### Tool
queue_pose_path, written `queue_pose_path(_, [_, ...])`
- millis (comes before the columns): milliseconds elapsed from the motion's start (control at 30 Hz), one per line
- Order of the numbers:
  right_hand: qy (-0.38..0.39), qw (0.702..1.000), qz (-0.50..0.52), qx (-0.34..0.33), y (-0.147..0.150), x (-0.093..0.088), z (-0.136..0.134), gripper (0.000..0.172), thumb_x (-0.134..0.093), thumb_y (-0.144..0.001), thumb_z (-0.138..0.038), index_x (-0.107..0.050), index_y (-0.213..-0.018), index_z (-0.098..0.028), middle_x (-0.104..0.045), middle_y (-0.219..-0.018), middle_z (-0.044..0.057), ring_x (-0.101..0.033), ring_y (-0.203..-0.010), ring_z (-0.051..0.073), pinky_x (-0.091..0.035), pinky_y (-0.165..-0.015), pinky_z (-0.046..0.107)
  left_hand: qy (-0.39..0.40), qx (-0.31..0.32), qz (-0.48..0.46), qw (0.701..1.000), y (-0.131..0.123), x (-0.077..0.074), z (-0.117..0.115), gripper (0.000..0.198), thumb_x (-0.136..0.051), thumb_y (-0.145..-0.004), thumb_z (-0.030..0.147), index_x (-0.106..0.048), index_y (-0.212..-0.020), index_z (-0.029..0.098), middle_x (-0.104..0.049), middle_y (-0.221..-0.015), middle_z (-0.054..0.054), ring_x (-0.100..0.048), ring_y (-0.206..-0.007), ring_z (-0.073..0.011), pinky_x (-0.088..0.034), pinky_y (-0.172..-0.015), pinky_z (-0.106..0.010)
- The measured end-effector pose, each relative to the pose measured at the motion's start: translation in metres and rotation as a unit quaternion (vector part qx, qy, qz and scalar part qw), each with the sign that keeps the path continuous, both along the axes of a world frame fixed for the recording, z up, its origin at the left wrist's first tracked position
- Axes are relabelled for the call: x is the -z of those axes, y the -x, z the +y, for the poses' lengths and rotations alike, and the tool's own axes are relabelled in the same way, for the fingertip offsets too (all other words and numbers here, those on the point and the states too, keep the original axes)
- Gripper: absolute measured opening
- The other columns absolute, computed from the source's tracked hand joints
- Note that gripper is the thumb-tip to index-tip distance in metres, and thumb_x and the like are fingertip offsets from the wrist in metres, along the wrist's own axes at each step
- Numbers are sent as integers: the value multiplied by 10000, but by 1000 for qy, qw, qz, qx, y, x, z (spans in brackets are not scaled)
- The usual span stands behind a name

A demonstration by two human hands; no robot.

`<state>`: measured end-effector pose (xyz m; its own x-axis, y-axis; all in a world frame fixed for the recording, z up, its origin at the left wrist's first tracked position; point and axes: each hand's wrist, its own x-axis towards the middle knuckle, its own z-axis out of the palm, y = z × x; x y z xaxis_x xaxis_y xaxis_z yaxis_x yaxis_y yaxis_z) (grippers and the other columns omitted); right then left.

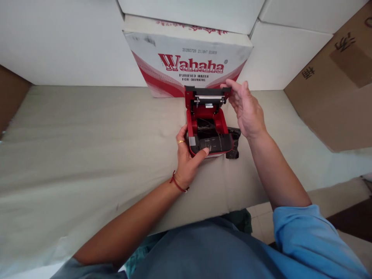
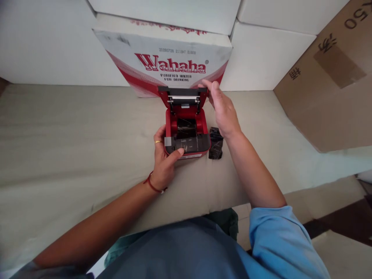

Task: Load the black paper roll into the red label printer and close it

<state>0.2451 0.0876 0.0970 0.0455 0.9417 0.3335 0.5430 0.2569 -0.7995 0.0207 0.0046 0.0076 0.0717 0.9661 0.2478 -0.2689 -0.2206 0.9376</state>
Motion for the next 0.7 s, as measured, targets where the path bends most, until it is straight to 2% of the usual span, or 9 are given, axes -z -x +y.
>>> queue_pose_path(100, [-34, 999, -37, -3, 9, -5, -37, 848, -147, -1183, -771, -842, -1408, -341, -861, -1379, 44, -758, -1436, 287, -515, -1319, 580, -7, -11, 9, 1000, 0, 4, 0, 919, -916, -873, 628, -476, -1628, 342, -582, -1614, -92, -589, -1508, -344, -462, -1334, -538])
queue_pose_path(200, [-39, 995, -87, -20, 14, 2, -71, 740, -257, -1212, -699, -907, -1211, -343, -890, -1325, 30, -760, -1446, 293, -406, -1391, 636, -12, -18, 12, 1000, -1, 6, 0, 920, -917, -874, 636, -478, -1628, 343, -567, -1644, -94, -579, -1528, -344, -463, -1338, -533])
queue_pose_path(300, [-66, 989, -134, -19, 18, 12, -87, 630, -330, -1226, -616, -887, -1250, -324, -868, -1405, 40, -733, -1489, 275, -333, -1429, 634, -16, -13, 9, 1000, -1, 6, -2, 919, -927, -873, 629, -481, -1627, 350, -568, -1646, -89, -580, -1529, -339, -463, -1336, -523])
queue_pose_path(400, [-99, 984, -149, -15, 21, 21, -91, 559, -356, -1236, -528, -861, -1298, -297, -854, -1440, 59, -732, -1490, 260, -361, -1419, 599, 0, -2, -23, 1000, 0, 4, -2, 891, -943, -864, 609, -514, -1607, 369, -574, -1644, -69, -573, -1530, -325, -456, -1329, -502])
queue_pose_path(567, [-108, 985, -134, -13, 24, 28, -94, 493, -387, -1225, -486, -811, -1393, -298, -826, -1497, 72, -689, -1538, 281, -451, -1360, 594, 73, -4, -119, 990, 10, 4, 13, 586, -808, -947, 697, -704, -1378, 314, -665, -1500, -77, -593, -1471, -320, -455, -1304, -509])
queue_pose_path(633, [-147, 980, -134, -26, 25, 29, -99, 473, -422, -1212, -488, -804, -1413, -294, -823, -1497, 83, -704, -1503, 300, -481, -1329, 595, 79, -5, -116, 990, 16, 5, 23, 597, -949, -824, 598, -736, -1307, 320, -685, -1448, -58, -593, -1454, -326, -440, -1313, -515])
queue_pose_path(700, [-200, 968, -147, -37, 26, 29, -104, 476, -445, -1194, -516, -832, -1369, -301, -844, -1429, 83, -725, -1419, 319, -524, -1271, 594, 76, -2, -115, 990, 20, 8, 30, 642, -996, -753, 538, -738, -1308, 344, -674, -1475, -39, -564, -1488, -333, -409, -1341, -529])
